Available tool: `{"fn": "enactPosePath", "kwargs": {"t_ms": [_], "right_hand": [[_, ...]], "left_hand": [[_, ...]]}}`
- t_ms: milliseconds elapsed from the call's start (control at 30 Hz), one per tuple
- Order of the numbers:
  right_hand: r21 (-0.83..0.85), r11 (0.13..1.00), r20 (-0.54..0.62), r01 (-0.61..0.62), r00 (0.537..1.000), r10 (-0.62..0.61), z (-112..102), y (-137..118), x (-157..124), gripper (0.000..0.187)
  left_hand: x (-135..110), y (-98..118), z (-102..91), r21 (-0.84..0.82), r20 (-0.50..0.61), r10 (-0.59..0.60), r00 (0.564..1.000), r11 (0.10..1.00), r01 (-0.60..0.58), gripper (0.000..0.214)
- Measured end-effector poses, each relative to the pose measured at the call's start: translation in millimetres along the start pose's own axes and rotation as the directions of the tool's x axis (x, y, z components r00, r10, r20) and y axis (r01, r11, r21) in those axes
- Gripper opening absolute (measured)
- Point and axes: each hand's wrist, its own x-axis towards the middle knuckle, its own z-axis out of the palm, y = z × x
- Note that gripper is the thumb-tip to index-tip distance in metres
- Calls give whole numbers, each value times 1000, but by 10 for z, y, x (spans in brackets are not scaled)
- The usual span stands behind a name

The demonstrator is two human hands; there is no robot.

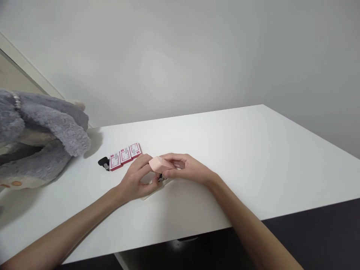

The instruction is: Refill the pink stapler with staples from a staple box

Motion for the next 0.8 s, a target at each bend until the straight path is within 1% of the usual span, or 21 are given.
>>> {"fn": "enactPosePath", "kwargs": {"t_ms": [133, 300, 467, 567, 667, 800], "right_hand": [[-28, 1000, -1, -4, 1000, 4, -5, -1, 0, 43], [-33, 999, -12, 2, 1000, -3, -6, 17, 5, 45], [-25, 1000, -16, -5, 1000, 4, -1, 18, 11, 47], [-2, 1000, -21, -5, 1000, 5, 9, -2, 8, 45], [14, 1000, -26, 4, 1000, -3, 15, -17, 6, 42], [4, 1000, -28, 5, 1000, -5, 14, -20, 3, 39]], "left_hand": [[10, 2, 7, 27, -6, 13, 1000, 1000, -13, 22], [8, 1, 10, 67, -11, -14, 1000, 998, 15, 21], [-3, -7, 0, 43, 2, -35, 999, 998, 35, 19], [-9, -8, -4, 29, 12, -43, 999, 999, 42, 18], [-11, -1, -2, 31, 28, -17, 999, 999, 16, 20], [-12, 5, 0, 43, 21, -5, 1000, 999, 4, 21]]}}
